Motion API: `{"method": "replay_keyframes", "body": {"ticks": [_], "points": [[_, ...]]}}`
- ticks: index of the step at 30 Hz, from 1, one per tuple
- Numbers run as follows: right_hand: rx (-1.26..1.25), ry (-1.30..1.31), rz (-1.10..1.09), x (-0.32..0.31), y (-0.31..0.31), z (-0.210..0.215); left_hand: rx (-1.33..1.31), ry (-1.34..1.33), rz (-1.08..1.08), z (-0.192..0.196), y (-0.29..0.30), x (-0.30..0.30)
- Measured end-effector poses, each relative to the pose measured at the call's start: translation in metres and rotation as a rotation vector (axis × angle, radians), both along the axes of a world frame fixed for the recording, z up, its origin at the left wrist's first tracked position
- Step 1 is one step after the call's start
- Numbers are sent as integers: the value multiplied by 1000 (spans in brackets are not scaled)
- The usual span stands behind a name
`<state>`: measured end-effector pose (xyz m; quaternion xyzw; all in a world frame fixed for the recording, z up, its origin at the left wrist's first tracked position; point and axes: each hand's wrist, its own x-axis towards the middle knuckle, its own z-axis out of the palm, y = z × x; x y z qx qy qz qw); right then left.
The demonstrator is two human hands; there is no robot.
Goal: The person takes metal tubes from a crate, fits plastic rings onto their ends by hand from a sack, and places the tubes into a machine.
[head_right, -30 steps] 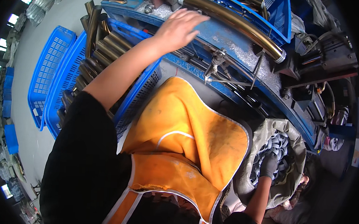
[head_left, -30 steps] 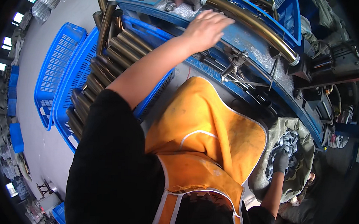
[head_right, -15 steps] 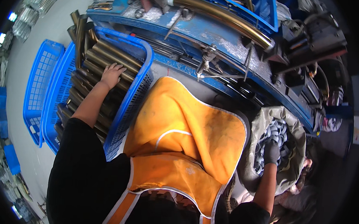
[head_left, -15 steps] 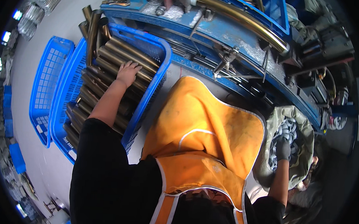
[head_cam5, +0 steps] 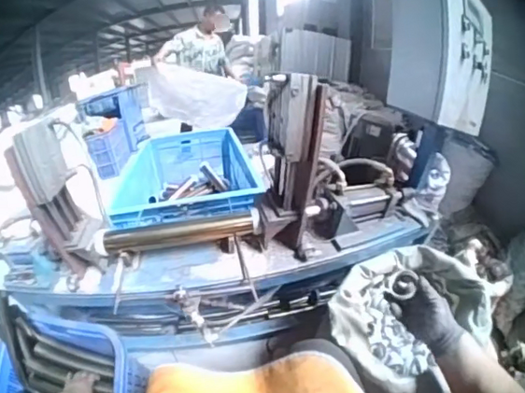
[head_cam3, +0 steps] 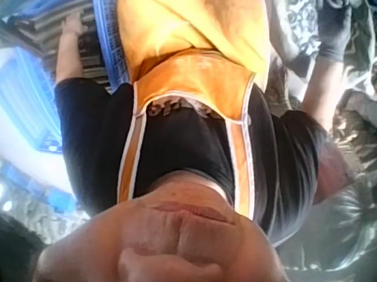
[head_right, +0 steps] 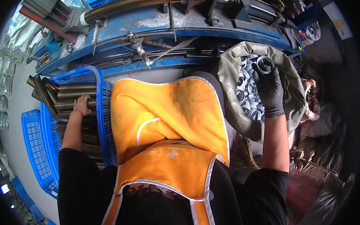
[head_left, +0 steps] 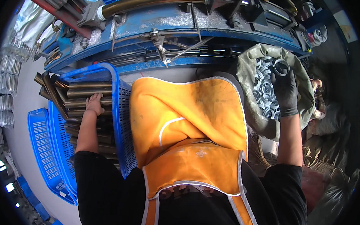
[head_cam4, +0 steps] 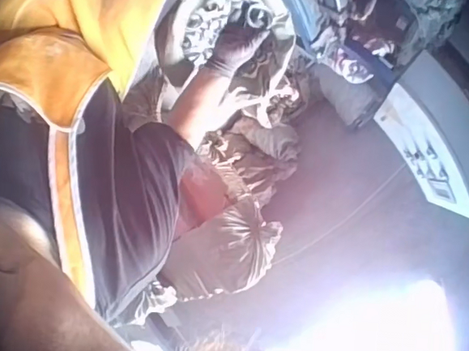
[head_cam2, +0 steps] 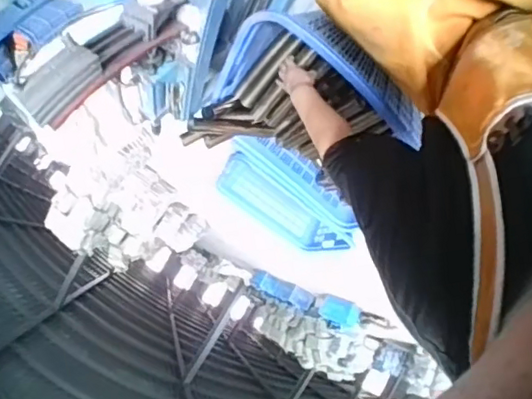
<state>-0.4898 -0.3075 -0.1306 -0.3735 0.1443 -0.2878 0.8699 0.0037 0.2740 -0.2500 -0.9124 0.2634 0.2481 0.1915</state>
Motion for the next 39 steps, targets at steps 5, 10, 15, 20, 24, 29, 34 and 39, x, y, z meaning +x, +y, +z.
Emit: {"method": "replay_keyframes", "body": {"ticks": [5,10,15,20,24,29,34,39], "points": [[103,-98,-5,20,31,13,153,-74,-79,11,-7,-2],[131,-129,99,35,49,20,-36,-63,-31,1,28,0],[-101,86,31,38,60,17,-620,-421,-175,52,21,-16],[-594,390,83,92,123,54,-961,-301,-235,162,-103,-110],[-1524,409,198,117,157,63,-978,95,-334,201,-172,-186],[-1218,351,337,112,165,61,-939,275,-373,199,-186,-212],[-1305,170,264,106,168,58,-910,369,-403,186,-191,-221],[-1298,122,239,110,178,49,-901,347,-398,176,-192,-229]]}}
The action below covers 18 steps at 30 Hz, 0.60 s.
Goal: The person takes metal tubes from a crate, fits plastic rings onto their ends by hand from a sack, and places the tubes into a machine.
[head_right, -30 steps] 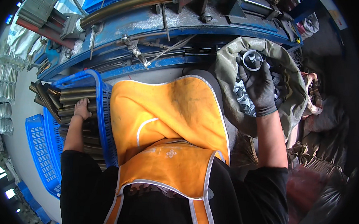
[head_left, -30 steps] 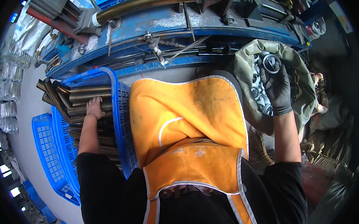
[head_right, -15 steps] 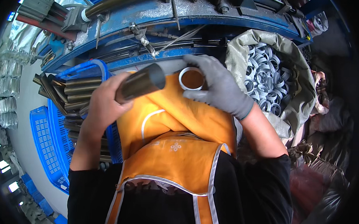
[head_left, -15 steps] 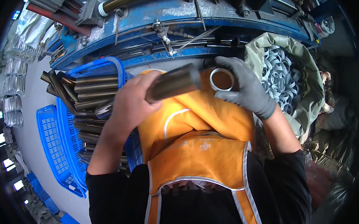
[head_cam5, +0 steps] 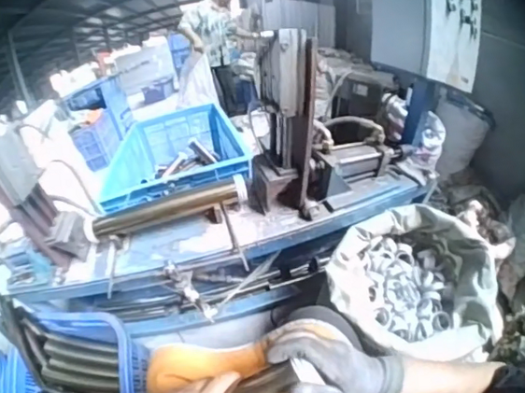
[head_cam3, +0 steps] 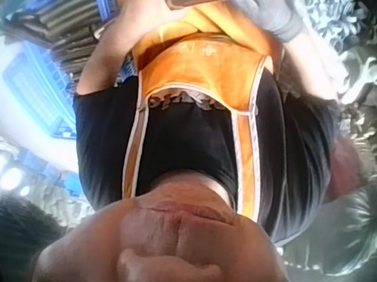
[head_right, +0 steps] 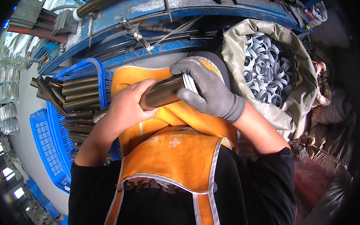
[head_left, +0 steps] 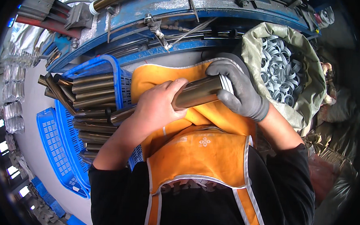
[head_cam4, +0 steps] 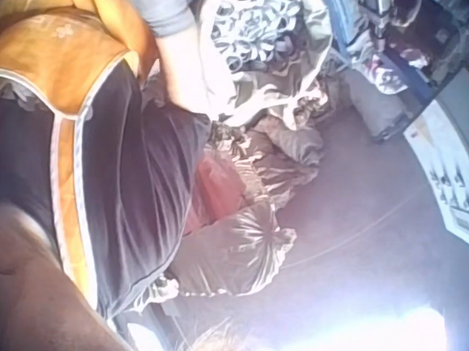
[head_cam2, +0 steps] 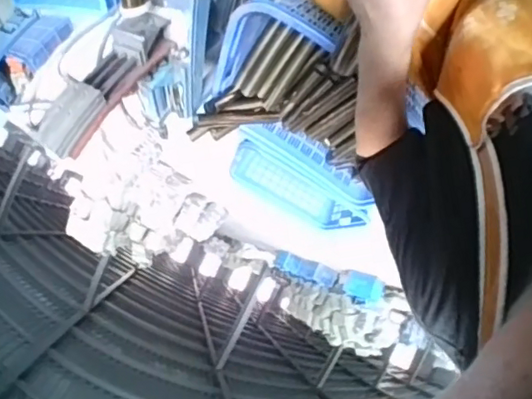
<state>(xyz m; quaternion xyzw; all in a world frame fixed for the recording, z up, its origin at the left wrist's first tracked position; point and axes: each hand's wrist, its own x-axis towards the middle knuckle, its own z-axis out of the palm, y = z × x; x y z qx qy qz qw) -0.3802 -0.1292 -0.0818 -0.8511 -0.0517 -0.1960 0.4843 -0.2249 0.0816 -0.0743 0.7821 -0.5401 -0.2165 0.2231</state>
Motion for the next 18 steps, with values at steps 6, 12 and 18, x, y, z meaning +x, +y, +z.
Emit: {"method": "replay_keyframes", "body": {"ticks": [6,12,18], "points": [[57,96,-106,-8,15,-14,72,-50,8,-11,-8,-11],[99,129,-227,-6,21,-19,72,-119,57,-16,-9,-16],[370,217,-261,-13,18,-9,-253,-307,0,0,-15,-23]]}}
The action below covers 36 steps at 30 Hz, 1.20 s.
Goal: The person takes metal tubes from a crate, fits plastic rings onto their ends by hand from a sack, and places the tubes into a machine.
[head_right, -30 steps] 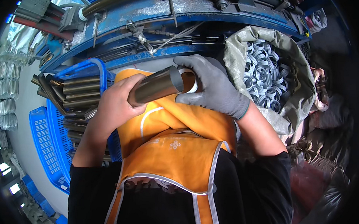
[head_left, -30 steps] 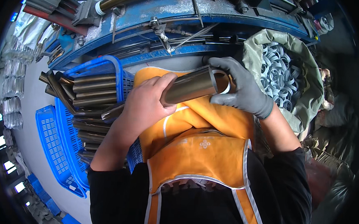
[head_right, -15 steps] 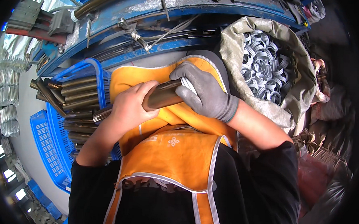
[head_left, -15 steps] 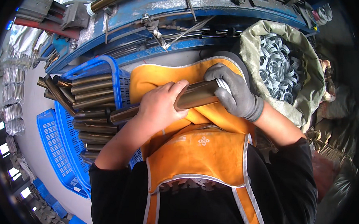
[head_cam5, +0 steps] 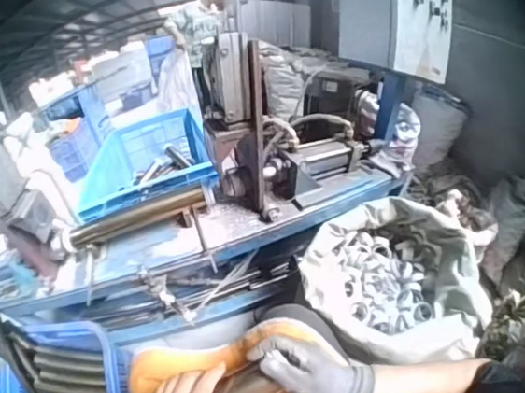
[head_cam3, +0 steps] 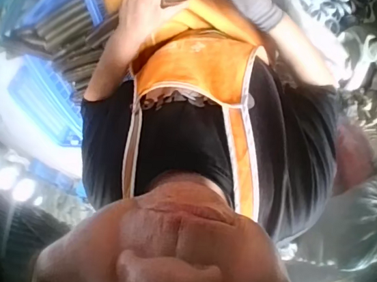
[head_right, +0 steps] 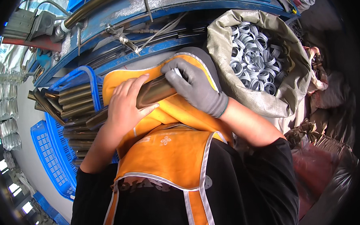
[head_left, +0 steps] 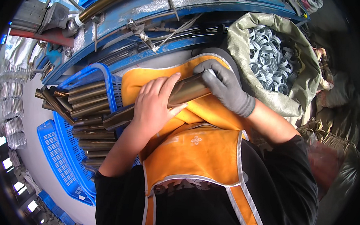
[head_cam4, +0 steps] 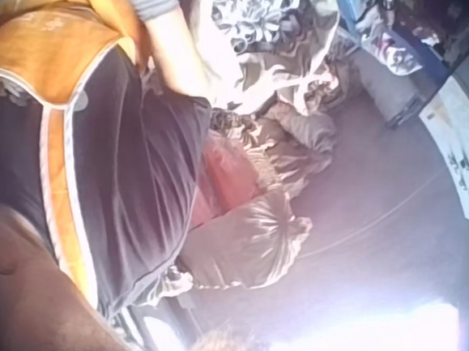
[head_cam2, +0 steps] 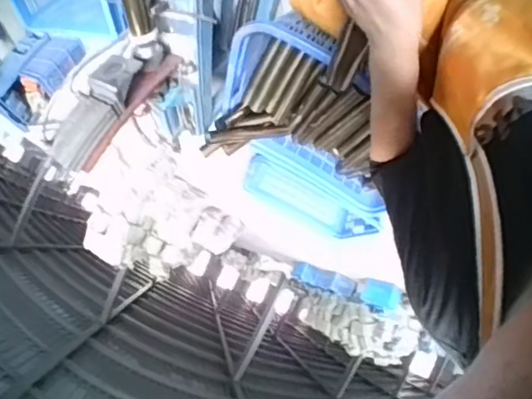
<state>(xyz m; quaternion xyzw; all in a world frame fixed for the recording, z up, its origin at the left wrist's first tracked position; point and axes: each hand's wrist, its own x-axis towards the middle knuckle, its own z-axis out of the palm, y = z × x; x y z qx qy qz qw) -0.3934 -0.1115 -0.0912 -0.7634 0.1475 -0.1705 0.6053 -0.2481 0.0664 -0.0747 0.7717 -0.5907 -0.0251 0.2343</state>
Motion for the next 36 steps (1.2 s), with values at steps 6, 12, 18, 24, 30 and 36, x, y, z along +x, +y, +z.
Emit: {"method": "replay_keyframes", "body": {"ticks": [6,12,18,24,30,36], "points": [[42,36,-151,-18,-40,23,25,421,-539,-12,38,7],[181,110,6,-27,-32,38,-510,1891,16,-21,19,11],[-1063,686,-239,-95,-150,-24,-522,2215,58,-36,32,37],[-1147,829,-102,-164,-196,-99,-777,1889,-20,-16,29,59],[204,367,-503,-134,-189,-60,-673,777,346,39,45,102],[-255,215,-39,-45,-98,26,91,123,132,37,32,60]]}}
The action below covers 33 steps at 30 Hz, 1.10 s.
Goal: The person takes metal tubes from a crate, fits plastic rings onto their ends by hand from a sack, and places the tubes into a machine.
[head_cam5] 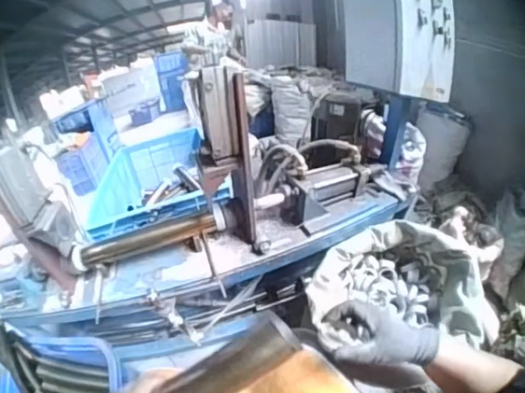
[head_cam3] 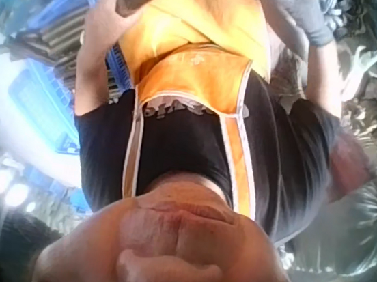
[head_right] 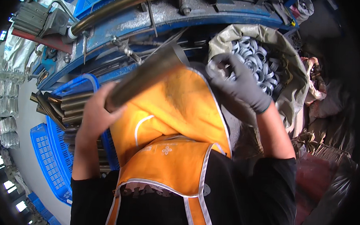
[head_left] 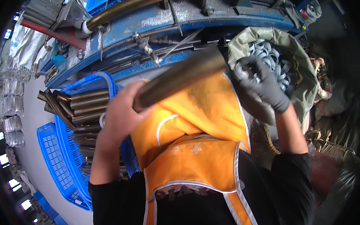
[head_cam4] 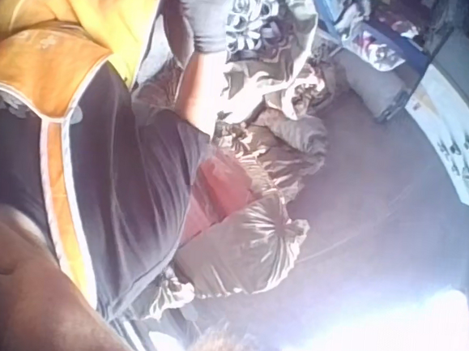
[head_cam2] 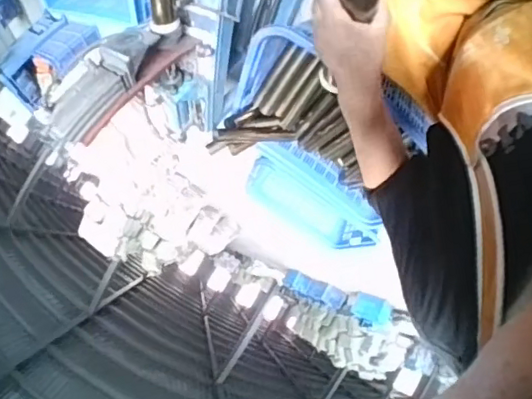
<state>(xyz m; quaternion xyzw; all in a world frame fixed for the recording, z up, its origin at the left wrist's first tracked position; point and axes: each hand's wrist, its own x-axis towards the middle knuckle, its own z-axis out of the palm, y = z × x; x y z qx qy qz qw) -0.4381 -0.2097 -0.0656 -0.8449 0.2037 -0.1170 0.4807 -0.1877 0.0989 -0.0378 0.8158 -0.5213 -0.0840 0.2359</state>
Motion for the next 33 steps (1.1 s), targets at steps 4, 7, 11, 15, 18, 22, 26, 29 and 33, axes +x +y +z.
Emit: {"method": "replay_keyframes", "body": {"ticks": [4,7,11,15,18,22,26,29,33], "points": [[163,-33,169,14,30,11,243,224,-49,-19,3,-20],[354,-112,211,12,32,-3,282,332,-102,-29,7,-23],[99,-177,271,17,42,-16,285,269,-127,-42,12,-25],[35,-269,318,29,53,-18,253,242,-119,-43,18,-29],[-41,-289,214,30,62,-19,302,196,-82,-46,15,-34],[-131,-248,119,32,66,-26,245,134,-9,-54,11,-42],[-149,-248,87,32,67,-29,214,94,37,-65,9,-48],[-129,-192,76,29,68,-29,204,78,51,-65,10,-52],[-92,-169,64,26,70,-30,190,38,68,-69,12,-55]]}}
